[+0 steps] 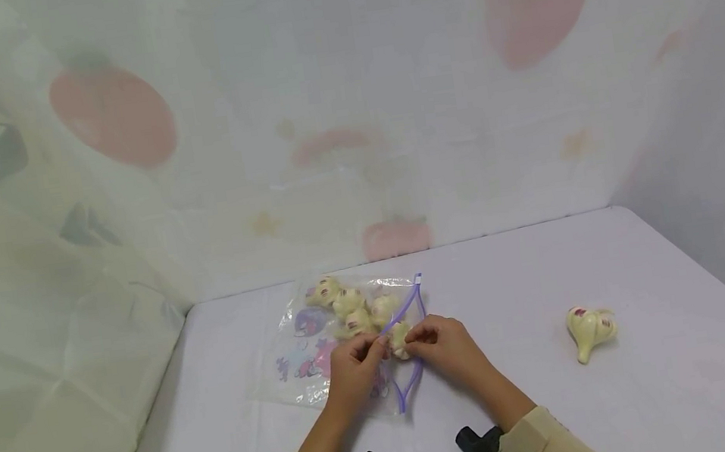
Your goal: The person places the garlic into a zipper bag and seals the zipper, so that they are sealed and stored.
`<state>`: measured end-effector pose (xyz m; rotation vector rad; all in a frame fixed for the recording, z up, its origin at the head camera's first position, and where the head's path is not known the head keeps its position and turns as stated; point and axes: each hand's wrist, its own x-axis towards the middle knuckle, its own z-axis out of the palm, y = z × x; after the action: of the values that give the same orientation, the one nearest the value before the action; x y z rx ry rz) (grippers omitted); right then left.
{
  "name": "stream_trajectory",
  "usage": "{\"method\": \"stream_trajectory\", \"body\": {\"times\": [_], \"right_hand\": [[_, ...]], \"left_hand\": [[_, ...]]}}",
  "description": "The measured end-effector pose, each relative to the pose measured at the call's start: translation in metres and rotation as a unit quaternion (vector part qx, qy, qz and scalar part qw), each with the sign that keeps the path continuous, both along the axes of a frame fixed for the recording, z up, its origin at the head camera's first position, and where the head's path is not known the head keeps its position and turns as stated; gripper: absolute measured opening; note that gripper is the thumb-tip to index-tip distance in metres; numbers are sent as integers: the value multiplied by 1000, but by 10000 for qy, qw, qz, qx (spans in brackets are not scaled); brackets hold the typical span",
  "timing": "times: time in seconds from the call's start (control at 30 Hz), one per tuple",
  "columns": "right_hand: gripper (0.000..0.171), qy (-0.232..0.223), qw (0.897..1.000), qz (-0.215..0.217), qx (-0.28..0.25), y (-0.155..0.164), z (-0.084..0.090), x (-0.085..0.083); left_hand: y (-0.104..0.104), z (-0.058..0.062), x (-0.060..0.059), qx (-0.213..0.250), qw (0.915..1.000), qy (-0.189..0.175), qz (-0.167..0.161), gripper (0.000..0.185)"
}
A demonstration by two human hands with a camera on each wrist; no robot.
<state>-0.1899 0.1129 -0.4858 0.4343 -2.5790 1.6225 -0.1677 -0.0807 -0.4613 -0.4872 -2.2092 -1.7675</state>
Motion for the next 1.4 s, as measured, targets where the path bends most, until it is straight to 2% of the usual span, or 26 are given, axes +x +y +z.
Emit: {"method": "stream_trajectory", "body": {"times": [0.23,0.4,0.57,0.8,1.0,1.23,1.33,1.4], "right_hand": [[18,212,9955,873,-317,-1,-3,-1],[30,-83,9869,1493,-607,-1,-2,0],[43,-382,9825,1794,-311,-2,-1,0],[55,-323,9762,2143,-68,-6,0,0],[52,-263,9791,2016,6,-5,1,0],[42,-157,9896,1391,342,8,8,-1],[38,-55,9926,1080,546,19,16,-1],[36,69,9930,798,865,29,25,-1]], "left_hand": [[1,1,0,-53,9996,267,64,7],[1,1,1,-85,9992,386,91,8],[1,1,1,-115,9991,400,99,10],[-2,2,0,-114,9992,392,8,10],[-2,2,-1,-101,9994,340,36,11],[1,1,-1,-67,9998,194,87,11],[2,1,-1,-63,9999,97,97,10],[2,1,-1,-65,9999,60,97,10]]}}
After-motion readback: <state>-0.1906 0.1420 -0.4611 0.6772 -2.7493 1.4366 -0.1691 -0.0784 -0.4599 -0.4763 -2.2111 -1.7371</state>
